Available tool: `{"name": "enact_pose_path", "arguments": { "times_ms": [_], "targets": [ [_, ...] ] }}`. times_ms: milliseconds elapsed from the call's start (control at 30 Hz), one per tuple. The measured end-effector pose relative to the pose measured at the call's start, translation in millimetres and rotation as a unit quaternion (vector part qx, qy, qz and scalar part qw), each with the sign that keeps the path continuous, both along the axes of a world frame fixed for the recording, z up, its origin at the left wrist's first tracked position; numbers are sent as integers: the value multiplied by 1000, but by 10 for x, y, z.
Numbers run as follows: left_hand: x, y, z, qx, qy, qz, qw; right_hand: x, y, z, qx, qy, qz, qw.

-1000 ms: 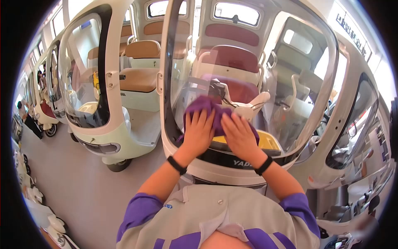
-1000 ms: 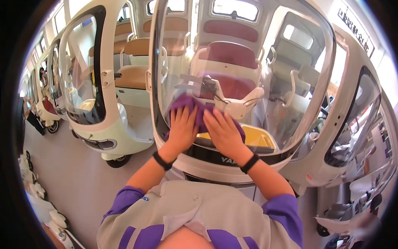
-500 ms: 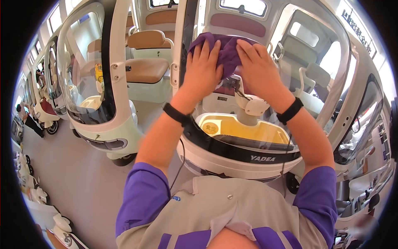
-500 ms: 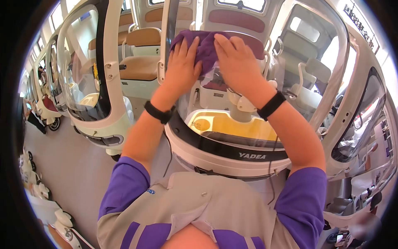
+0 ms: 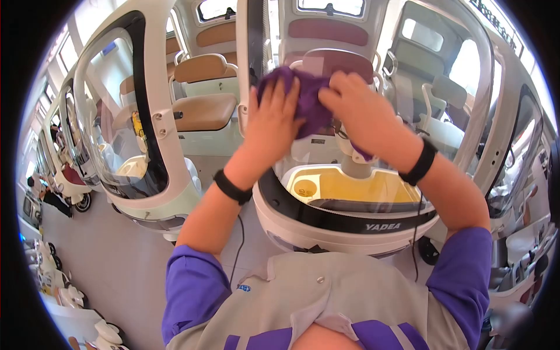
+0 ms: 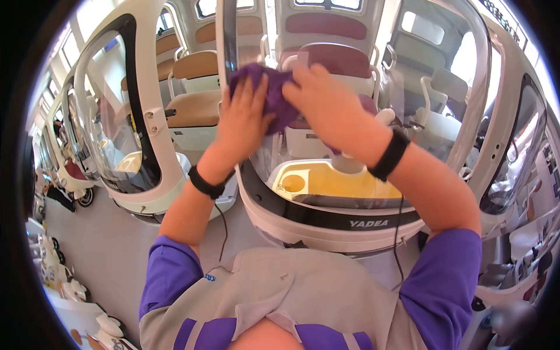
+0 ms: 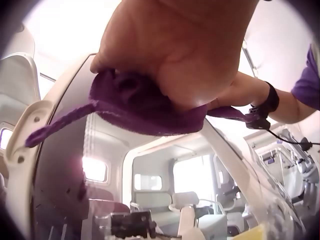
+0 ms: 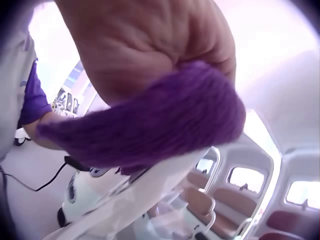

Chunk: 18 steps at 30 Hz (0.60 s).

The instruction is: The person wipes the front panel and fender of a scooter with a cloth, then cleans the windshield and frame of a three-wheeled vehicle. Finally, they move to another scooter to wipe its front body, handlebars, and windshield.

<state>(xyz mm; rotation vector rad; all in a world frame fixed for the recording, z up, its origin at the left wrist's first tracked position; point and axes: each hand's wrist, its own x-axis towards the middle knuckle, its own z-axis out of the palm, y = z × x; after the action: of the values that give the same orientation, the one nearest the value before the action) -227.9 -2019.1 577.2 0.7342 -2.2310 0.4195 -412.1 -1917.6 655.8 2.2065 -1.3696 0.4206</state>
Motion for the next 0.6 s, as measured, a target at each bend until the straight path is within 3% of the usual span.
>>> {"name": "enact_pose_path", "arguments": {
  "times_ms": [100,233,267,333,367,433,533,600],
  "targets": [
    [-113,-14,30,-18,34,18,999,-11,-65,-22,-12,-46,-28,998],
    [-98,375,-538,24,-2,-22,999,80,299,-610,8,87,-64,994],
    [-36,432,-820,2,-28,-43,999,30,365,-718,8,92,-22,995],
    [54,437,-829,0,-43,-77,996,-79,465,-801,8,103,66,992],
    [86,408,-802,0,-52,-92,994,-136,417,-770,7,126,58,990],
    [32,231,-456,-31,-49,-71,996,-235,236,-458,7,171,47,984],
    [-156,-279,227,-100,15,-22,995,-348,-254,171,-124,92,71,985],
    [-249,-559,642,-110,42,7,993,-418,-573,618,-118,79,54,988]
  ]
}}
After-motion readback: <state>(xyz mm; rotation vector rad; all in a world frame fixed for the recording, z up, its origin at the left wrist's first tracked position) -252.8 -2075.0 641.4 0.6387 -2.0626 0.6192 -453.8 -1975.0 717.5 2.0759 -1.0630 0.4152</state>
